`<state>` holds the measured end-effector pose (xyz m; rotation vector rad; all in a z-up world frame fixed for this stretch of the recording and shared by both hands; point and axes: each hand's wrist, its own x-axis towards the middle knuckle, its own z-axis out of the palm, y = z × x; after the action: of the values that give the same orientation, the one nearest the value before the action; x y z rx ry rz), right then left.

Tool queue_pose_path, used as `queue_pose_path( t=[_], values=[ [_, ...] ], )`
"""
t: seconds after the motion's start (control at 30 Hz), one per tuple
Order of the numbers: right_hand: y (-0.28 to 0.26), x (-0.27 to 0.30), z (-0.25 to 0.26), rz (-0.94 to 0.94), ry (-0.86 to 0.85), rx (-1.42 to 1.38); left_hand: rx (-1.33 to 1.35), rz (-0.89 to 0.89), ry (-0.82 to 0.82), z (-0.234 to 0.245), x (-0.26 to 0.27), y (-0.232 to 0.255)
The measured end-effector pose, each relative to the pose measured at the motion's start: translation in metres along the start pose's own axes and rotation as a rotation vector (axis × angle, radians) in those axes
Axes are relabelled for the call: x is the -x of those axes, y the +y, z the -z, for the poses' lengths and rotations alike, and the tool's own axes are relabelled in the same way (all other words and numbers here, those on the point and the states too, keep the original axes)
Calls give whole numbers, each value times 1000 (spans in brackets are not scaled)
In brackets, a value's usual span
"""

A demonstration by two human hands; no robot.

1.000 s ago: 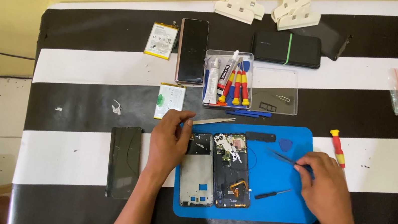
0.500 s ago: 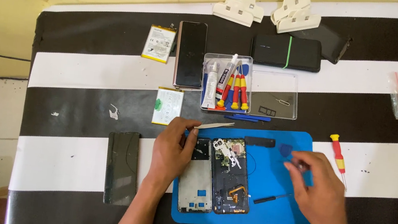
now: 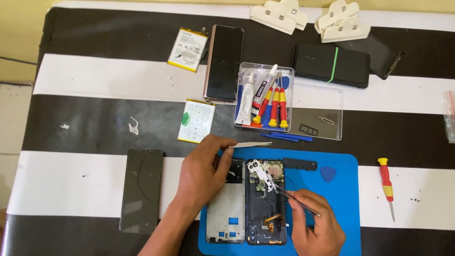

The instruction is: Testing and reconnecting internal ribbon cables and components during a mobile phone repair process.

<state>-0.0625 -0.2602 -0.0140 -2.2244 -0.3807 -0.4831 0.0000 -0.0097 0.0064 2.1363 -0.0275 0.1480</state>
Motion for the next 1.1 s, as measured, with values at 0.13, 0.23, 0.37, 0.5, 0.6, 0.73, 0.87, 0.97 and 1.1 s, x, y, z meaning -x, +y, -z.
queue_pose_path(
  t=[0.13, 0.23, 0.37, 0.5, 0.6, 0.73, 0.87, 0.97, 1.1],
  values=[
    [0, 1, -2, 22, -31, 11, -3, 12, -1, 0, 1, 1],
    [9, 7, -5, 8, -52, 54, 1, -4, 0, -1, 1, 1],
    [11, 5, -7, 27, -79, 21, -1, -2, 0, -1, 0, 2],
    [7, 5, -7, 5, -72, 51, -2, 32, -24, -1, 1, 1],
    [4, 1, -9, 23, -51, 24, 6, 23, -20, -1, 0, 2],
    [9, 9, -13, -33, -48, 51, -11, 27, -32, 0, 0, 3],
    [6, 7, -13, -9, -15, 40, 2, 18, -26, -1, 1, 2],
    [9, 10, -12, -40, 0, 12, 0, -1, -18, -1, 1, 1],
    [13, 17, -10, -129, 6, -63, 2, 25, -25, 0, 1, 4]
  ],
)
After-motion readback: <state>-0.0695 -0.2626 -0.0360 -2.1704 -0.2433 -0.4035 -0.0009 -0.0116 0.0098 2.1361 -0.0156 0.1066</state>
